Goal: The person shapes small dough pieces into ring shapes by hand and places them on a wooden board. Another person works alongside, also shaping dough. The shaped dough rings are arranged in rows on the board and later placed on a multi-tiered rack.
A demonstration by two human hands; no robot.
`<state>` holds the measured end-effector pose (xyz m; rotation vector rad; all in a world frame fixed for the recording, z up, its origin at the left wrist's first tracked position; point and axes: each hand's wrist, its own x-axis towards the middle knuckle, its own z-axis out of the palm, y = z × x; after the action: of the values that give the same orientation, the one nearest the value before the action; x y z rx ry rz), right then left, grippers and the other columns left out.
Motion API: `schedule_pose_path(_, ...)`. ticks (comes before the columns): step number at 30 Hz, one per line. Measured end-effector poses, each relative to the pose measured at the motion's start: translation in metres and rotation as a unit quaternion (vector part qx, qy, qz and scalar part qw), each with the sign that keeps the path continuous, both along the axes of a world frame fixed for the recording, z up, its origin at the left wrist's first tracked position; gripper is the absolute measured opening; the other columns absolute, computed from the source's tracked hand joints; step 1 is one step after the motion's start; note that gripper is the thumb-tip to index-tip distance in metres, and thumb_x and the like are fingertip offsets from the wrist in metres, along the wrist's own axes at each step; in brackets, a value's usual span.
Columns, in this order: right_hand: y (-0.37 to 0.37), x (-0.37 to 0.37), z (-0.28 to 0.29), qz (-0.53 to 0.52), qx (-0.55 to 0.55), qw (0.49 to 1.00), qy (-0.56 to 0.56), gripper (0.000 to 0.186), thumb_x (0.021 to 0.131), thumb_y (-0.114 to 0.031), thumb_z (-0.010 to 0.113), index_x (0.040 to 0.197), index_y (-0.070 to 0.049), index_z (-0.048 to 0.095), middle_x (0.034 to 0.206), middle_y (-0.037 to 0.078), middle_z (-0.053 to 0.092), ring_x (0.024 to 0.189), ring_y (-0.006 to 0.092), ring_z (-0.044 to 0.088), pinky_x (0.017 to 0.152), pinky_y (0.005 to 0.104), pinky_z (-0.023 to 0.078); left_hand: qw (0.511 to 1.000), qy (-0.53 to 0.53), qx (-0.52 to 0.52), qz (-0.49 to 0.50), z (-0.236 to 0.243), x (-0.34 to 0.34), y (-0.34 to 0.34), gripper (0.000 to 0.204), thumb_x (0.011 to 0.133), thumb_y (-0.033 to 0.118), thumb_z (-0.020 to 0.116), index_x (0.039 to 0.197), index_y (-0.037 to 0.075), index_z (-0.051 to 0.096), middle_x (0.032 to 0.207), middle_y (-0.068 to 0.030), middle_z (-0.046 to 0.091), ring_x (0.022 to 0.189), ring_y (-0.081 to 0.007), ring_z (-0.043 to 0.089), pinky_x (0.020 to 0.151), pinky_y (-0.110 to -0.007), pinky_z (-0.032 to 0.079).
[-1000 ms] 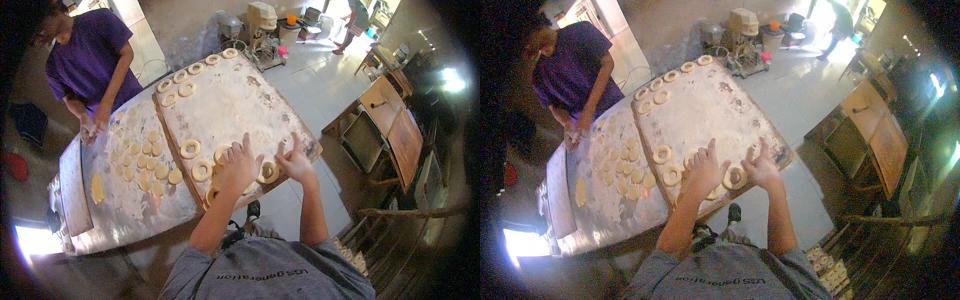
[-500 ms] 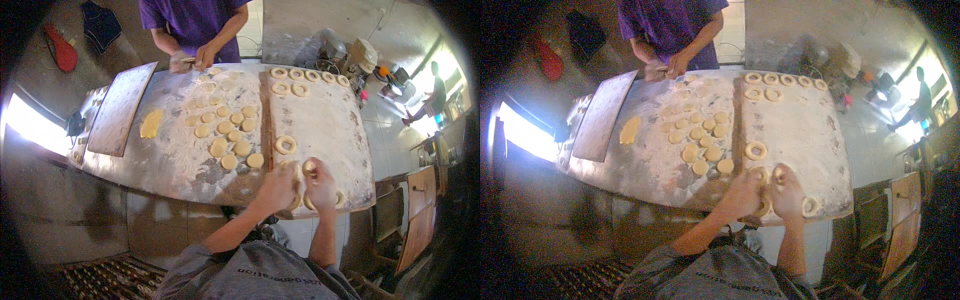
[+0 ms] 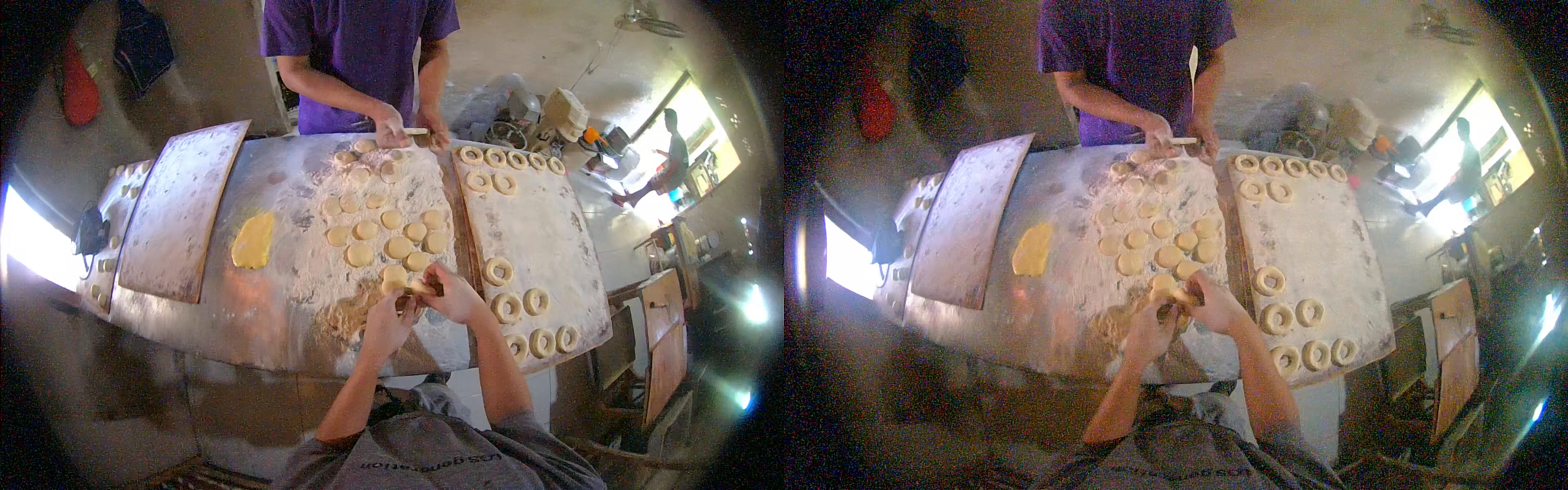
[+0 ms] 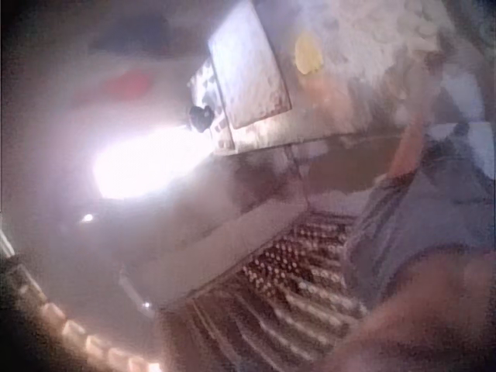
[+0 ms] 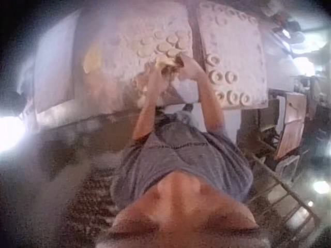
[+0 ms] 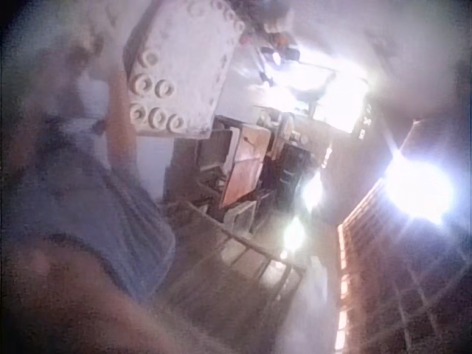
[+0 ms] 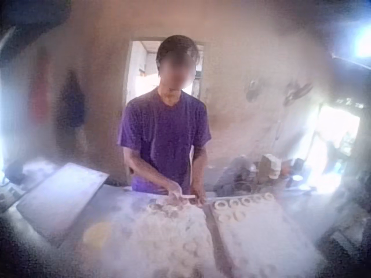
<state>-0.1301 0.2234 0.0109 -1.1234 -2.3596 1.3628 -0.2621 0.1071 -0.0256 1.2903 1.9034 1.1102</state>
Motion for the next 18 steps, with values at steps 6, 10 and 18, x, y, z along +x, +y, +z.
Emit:
schedule_pose_path(6,-0.033,0.014,0.015,-0.039,-0.131,0.97,0.201,0.049,0.079,-0.012,0.071,0.115,-0.007,0.038,0.099,0.012,0.061,0.091,0.0225,0.059,0.08,0.0372,0.048,0.963,-0.26,-0.037,-0.054,0.047,-0.026,-0.007,0.035,0.086,0.018,0.072,0.112,-0.003,0.062,0.101,-0.0116,0.069,0.087,-0.0146,0.066,0.077,-0.027,0.053)
schedule_pose_path(10,-0.045,-0.032,-0.001,-0.164,0.23,0.957,0.059,0.051,0.079,-0.012,0.07,0.122,-0.007,0.044,0.109,0.013,0.059,0.104,0.0234,0.058,0.086,0.0384,0.048,0.998,-0.065,-0.015,-0.023,0.062,-0.027,-0.006,0.024,0.076,0.008,0.072,0.095,-0.003,0.063,0.09,-0.0126,0.067,0.082,-0.0221,0.065,0.074,-0.034,0.051)
schedule_pose_path(18,-0.054,-0.008,-0.003,-0.021,-0.346,0.813,0.467,0.051,0.082,-0.02,0.066,0.126,-0.004,0.046,0.1,0.004,0.058,0.088,0.014,0.055,0.073,0.0299,0.044,0.96,-0.163,0.222,0.04,0.018,-0.001,0.004,0.046,0.082,0.006,0.066,0.12,0.006,0.039,0.081,-0.0068,0.053,0.078,-0.0257,0.057,0.076,-0.037,0.048)
